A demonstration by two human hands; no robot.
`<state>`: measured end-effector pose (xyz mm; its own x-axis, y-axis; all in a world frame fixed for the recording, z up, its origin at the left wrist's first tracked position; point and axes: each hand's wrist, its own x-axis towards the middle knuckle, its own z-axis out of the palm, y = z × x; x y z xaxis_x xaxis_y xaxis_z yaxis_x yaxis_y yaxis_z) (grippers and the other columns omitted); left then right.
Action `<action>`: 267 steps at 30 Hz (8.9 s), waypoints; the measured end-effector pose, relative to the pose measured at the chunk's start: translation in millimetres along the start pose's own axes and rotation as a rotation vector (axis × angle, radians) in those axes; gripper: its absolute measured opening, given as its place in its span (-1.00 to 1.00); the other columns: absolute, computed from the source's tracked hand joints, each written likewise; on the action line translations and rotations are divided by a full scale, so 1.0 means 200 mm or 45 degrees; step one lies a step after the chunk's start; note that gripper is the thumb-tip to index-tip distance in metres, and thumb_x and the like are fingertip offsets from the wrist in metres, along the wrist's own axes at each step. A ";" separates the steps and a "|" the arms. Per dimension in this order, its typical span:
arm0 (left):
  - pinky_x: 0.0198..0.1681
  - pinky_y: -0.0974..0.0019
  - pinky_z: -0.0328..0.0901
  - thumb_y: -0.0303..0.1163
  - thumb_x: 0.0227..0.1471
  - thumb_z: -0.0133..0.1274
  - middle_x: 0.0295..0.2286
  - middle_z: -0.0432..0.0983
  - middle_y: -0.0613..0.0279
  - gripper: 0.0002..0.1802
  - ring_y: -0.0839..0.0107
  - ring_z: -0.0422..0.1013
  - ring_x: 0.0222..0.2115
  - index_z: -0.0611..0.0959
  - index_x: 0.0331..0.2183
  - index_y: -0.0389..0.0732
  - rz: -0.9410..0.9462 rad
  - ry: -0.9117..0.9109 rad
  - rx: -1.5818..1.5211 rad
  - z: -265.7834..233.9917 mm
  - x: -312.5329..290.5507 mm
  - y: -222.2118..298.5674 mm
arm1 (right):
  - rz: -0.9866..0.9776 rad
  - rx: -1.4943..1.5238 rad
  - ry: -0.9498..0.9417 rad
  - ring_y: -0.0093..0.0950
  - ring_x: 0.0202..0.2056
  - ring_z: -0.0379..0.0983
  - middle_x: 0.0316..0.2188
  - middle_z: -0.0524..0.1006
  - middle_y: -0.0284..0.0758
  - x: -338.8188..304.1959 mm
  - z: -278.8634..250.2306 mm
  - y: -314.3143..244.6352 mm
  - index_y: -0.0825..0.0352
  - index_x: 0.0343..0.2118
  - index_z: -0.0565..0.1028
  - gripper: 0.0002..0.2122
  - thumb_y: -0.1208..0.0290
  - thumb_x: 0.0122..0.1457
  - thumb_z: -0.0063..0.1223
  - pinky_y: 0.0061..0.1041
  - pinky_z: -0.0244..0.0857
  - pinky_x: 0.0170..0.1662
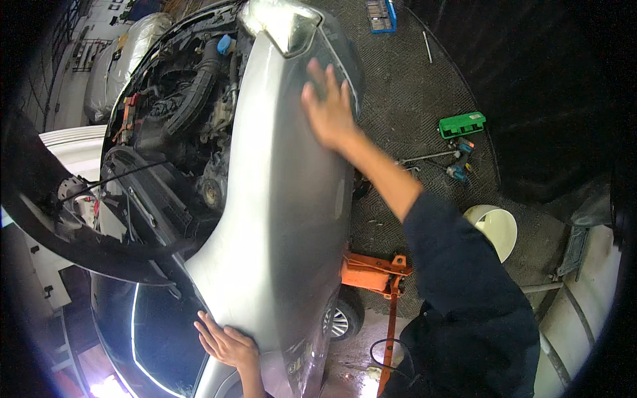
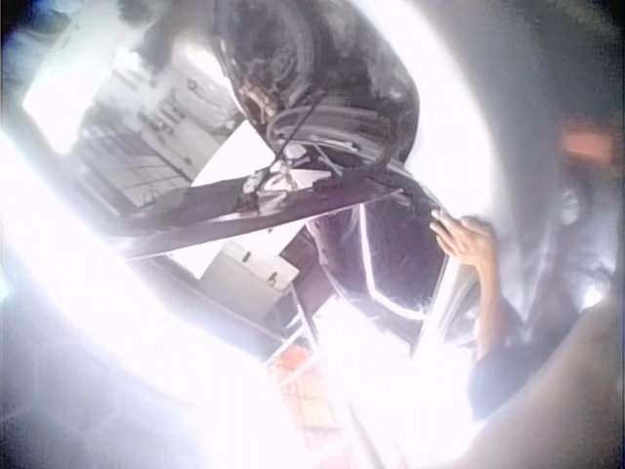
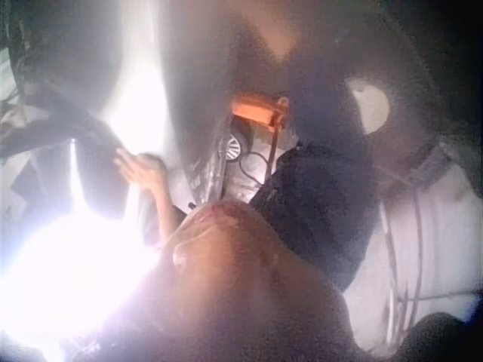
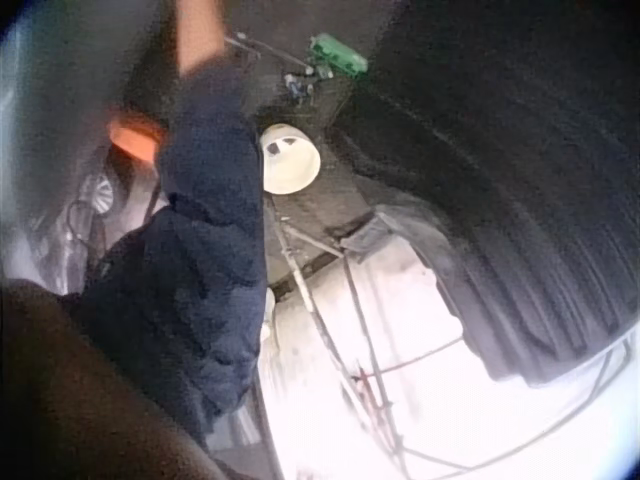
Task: The person sands the front fender of a silver car using a sanding block, repeatedly dipping it into a white bucket of water. They work on the area near the headlight and the side of the fender, occasionally wiping the surface with their hand.
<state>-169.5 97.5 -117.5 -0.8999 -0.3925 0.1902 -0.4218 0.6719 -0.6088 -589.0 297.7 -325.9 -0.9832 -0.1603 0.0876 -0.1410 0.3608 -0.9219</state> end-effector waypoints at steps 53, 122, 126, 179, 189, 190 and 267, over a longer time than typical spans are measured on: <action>0.35 -0.04 -0.05 -0.23 0.36 -0.42 0.27 0.30 0.09 -0.40 0.00 0.13 0.32 0.33 0.26 -0.38 -0.051 0.000 -0.038 0.01 -0.02 -0.01 | -0.672 0.185 -0.071 -0.20 0.49 -0.27 0.49 -0.13 -0.19 -0.68 0.14 0.04 0.27 0.45 -0.06 -0.30 0.37 0.30 -0.05 -0.06 -0.39 0.49; 0.35 0.06 -0.03 -0.31 0.28 -0.24 0.25 0.35 0.14 -0.47 0.11 0.18 0.31 0.47 0.19 -0.30 -0.071 0.109 -0.179 0.03 0.00 0.05 | -0.871 -0.204 -0.226 -0.12 0.49 -0.48 0.50 -0.34 -0.14 -1.36 0.28 -0.18 0.26 0.47 -0.26 -0.35 -0.01 0.44 -0.64 0.07 -0.61 0.45; 0.35 0.07 -0.03 -0.31 0.27 -0.23 0.24 0.36 0.13 -0.48 0.10 0.19 0.30 0.48 0.18 -0.31 -0.076 0.101 -0.123 0.02 -0.03 -0.02 | -0.408 -0.141 0.017 -0.18 0.49 -0.44 0.50 -0.29 -0.22 -0.42 0.12 -0.26 0.27 0.46 -0.23 -0.38 0.01 0.47 -0.71 0.05 -0.57 0.46; 0.32 0.01 0.04 -0.13 0.39 -0.46 0.22 0.38 0.17 -0.36 0.05 0.25 0.26 0.43 0.22 -0.33 -0.055 0.158 -0.013 0.05 -0.02 0.02 | -0.800 0.035 0.099 -0.26 0.43 0.01 0.40 0.19 -0.21 -1.18 0.39 0.40 0.23 0.35 0.26 -0.51 0.29 0.38 -0.19 0.07 -0.37 0.46; 0.29 0.00 0.09 -0.12 0.38 -0.47 0.19 0.42 0.10 -0.34 0.01 0.27 0.24 0.45 0.21 -0.37 -0.068 0.161 -0.012 0.06 -0.04 -0.01 | 0.061 0.986 0.065 -0.42 0.28 0.33 0.17 0.51 -0.24 -1.00 0.20 0.22 0.31 0.19 0.46 -0.56 0.20 0.43 -0.33 -0.20 -0.16 0.45; 0.29 0.00 0.09 -0.13 0.38 -0.46 0.20 0.42 0.10 -0.35 -0.01 0.27 0.24 0.45 0.20 -0.38 -0.054 0.172 -0.038 0.06 -0.01 0.01 | -0.130 0.818 0.079 -0.42 0.28 0.33 0.17 0.52 -0.25 -0.99 0.18 0.28 0.31 0.19 0.46 -0.56 0.21 0.44 -0.35 -0.15 -0.19 0.45; 0.34 0.03 0.00 -0.30 0.30 -0.30 0.23 0.36 0.06 -0.42 0.02 0.20 0.29 0.39 0.24 -0.38 -0.027 0.110 -0.133 0.06 0.02 0.05 | 0.054 0.057 0.212 -0.21 0.48 -0.24 0.46 0.01 -0.27 0.08 -0.11 0.19 0.22 0.42 0.05 -0.43 0.02 0.47 -0.50 0.03 -0.40 0.47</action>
<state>-176.2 95.5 -132.2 -0.8949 -0.3551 0.2704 -0.4462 0.7274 -0.5213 -612.7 328.2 -350.9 -0.9943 0.0099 0.1060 -0.0972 0.3218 -0.9418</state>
